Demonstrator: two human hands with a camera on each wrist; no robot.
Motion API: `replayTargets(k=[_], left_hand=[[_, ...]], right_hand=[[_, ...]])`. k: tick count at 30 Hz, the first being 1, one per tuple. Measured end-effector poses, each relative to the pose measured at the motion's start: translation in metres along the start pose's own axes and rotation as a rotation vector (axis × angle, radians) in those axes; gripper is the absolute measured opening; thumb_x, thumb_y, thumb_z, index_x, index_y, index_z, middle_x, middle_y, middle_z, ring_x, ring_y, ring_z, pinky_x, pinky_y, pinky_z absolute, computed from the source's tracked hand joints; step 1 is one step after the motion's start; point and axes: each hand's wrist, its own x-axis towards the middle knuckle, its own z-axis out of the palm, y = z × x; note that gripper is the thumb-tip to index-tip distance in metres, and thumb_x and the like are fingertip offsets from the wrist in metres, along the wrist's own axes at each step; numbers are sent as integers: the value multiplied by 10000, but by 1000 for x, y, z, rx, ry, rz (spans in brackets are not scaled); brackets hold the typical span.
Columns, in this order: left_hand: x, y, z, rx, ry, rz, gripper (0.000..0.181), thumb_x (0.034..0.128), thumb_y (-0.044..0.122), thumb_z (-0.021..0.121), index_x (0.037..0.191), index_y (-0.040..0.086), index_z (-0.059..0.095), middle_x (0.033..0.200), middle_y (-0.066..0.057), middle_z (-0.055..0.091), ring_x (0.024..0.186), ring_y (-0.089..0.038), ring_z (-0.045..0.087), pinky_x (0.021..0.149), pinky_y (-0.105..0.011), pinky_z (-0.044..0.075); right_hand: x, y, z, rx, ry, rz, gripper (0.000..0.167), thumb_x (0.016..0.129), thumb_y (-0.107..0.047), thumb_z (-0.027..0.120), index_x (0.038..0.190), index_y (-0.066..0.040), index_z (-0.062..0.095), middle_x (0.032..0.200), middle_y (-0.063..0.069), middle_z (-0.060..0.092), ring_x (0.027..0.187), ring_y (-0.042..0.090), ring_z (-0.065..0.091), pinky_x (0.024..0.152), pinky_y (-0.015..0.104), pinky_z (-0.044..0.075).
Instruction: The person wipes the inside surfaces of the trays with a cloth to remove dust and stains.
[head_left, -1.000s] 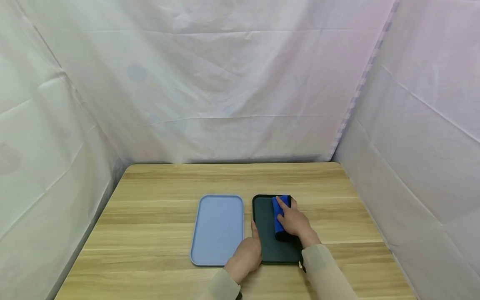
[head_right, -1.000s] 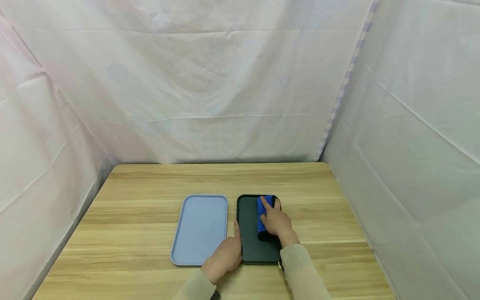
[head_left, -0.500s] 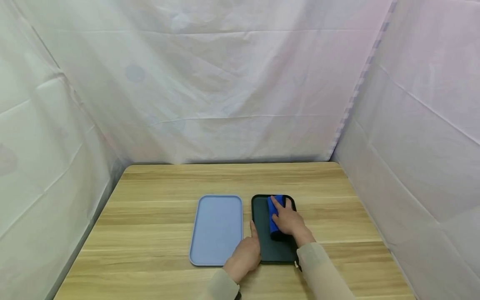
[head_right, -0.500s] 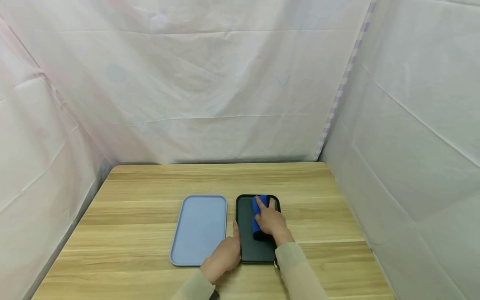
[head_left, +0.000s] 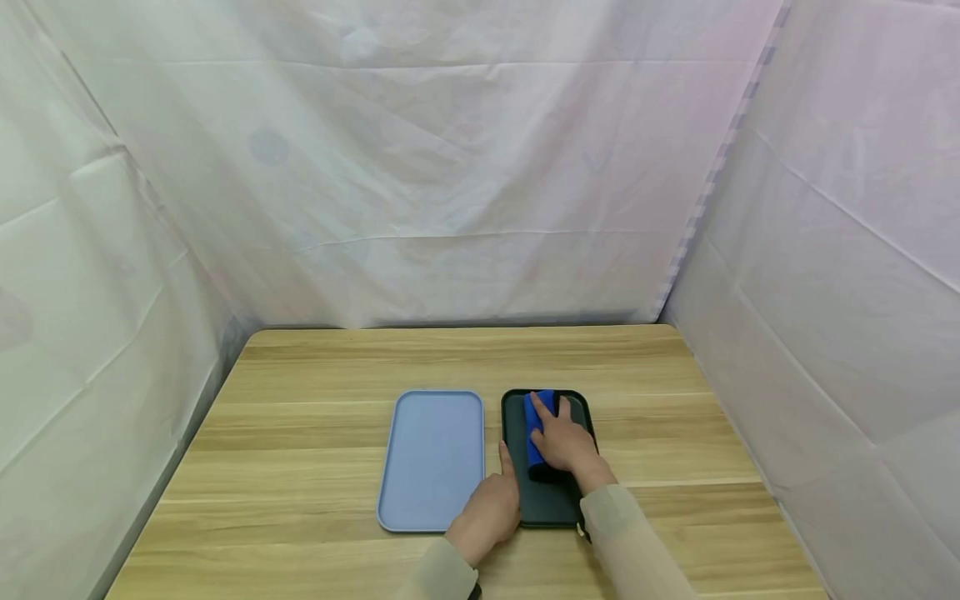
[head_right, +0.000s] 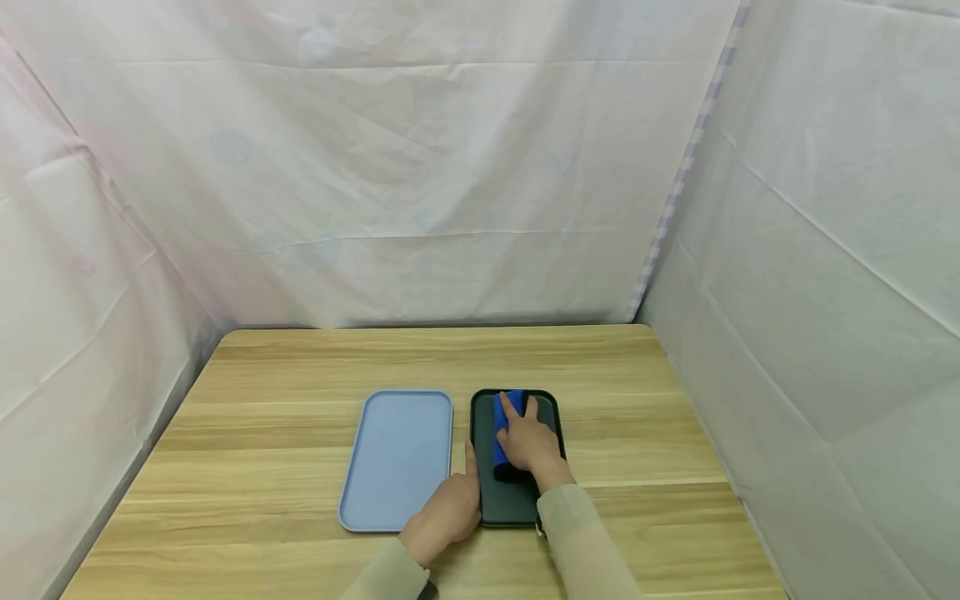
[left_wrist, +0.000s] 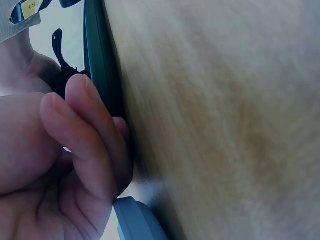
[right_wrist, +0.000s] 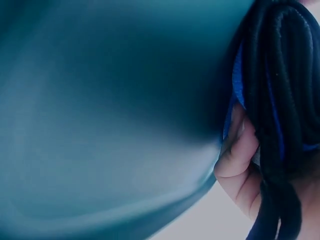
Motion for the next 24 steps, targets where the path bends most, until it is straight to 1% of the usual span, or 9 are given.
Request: replayTargets(k=[2, 7, 12, 17, 19, 24], left_hand=[[-1, 1, -1, 5, -2, 1, 1038, 886, 110, 782, 1626, -81, 80, 649, -79, 613, 529, -166, 544, 531, -323, 478], [-3, 1, -4, 4, -9, 0, 1031, 895, 113, 774, 1631, -70, 75, 612, -62, 584, 503, -169, 533, 505, -318, 458], [-2, 2, -3, 12, -27, -5, 1024, 907, 124, 767, 1633, -66, 70, 612, -60, 575, 508, -163, 529, 512, -310, 461], [-1, 1, 0, 10, -27, -1, 1030, 903, 128, 774, 1631, -71, 72, 609, -55, 580, 507, -157, 531, 515, -303, 468], [0, 0, 0, 5, -24, 1, 1031, 900, 126, 777, 1630, -72, 76, 608, -56, 582, 506, -158, 533, 515, -303, 468], [-1, 0, -1, -1, -25, 3, 1028, 900, 116, 773, 1632, -68, 74, 601, -52, 578, 503, -160, 531, 512, -304, 464]], right_hand=[[1, -1, 1, -1, -1, 7, 694, 1046, -321, 524, 1667, -322, 214, 1672, 340, 122, 682, 304, 611, 681, 475, 536], [1, -6, 2, 3, -9, 14, 701, 1040, -325, 525, 1665, -339, 209, 1678, 329, 116, 686, 308, 607, 680, 471, 531], [0, -11, 3, -4, -3, 3, 701, 1039, -325, 537, 1664, -331, 219, 1672, 336, 130, 643, 286, 594, 662, 473, 535], [-1, -16, 3, -10, -4, -4, 699, 1043, -331, 535, 1665, -327, 215, 1675, 335, 124, 600, 272, 583, 603, 439, 516], [-1, -18, 3, -14, -6, -3, 700, 1043, -334, 533, 1666, -327, 212, 1678, 331, 120, 603, 275, 585, 602, 439, 515], [0, -24, 4, -24, -3, 3, 704, 1037, -343, 537, 1664, -329, 218, 1680, 324, 127, 643, 293, 600, 640, 469, 536]])
